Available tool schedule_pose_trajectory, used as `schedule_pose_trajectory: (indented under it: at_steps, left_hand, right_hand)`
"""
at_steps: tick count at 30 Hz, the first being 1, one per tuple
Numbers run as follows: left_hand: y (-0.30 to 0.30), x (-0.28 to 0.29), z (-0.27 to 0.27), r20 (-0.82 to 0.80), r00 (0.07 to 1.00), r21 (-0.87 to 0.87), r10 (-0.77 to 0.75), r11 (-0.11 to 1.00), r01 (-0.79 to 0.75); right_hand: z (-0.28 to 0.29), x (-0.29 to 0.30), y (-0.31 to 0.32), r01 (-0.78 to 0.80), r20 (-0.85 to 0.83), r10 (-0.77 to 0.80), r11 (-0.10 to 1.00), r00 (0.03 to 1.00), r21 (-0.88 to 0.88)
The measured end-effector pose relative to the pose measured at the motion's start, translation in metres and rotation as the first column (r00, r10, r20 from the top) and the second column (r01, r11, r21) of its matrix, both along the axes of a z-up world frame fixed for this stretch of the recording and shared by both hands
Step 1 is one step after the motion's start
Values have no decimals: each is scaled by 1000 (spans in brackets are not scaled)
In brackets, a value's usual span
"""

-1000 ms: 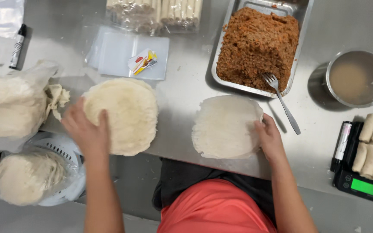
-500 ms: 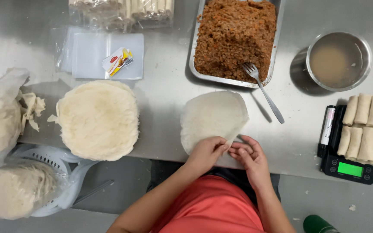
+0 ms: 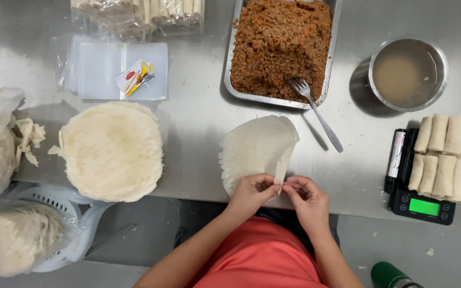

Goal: The person organizes previously prepared spring rolls by weighing them on a digital scale and then places a portion of filling onto a fresh wrapper and rolls it by hand.

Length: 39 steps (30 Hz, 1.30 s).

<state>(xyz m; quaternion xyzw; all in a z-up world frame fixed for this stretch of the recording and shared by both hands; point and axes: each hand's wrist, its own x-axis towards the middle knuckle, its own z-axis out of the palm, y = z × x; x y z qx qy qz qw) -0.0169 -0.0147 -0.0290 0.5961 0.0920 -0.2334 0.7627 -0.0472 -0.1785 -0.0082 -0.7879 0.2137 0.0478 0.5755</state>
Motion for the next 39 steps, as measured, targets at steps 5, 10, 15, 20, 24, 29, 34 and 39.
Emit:
schedule_pose_trajectory:
  at_steps: [5,10,15,20,24,29,34,39]
  left_hand:
    - [0,1,-15,55,998,34,17,999,-19]
    - [12,14,16,372,917,394,-148,919,-11]
    - [10,18,10,356,911,468,-206,883,17]
    - [37,47,29,255,907,679,-335,730,78]
    - [33,49,49,317,658,742,-683,611,277]
    - [33,66,17,316,820,670,-477,724,163]
    - [44,69,51,244,806,763,-539,620,183]
    - [22,69,68,405,686,735,-604,661,148]
  right_hand:
    - [-6,-1,-1,45,38,-51,989,998,143]
    - [-5,1,1,-8,82,4,998,997,56]
    - [13,13,-3,-253,-111,232,932,966,-258]
    - [36,23,-4,-436,-290,356,851,889,-292]
    - [66,46,12,-524,-476,350,797,807,-301]
    - [44,47,0,-431,-318,326,828,890,-358]
    - [62,43,3,-487,-366,366,811,855,-326]
    - [37,61,8,-440,-269,350,760,897,-478]
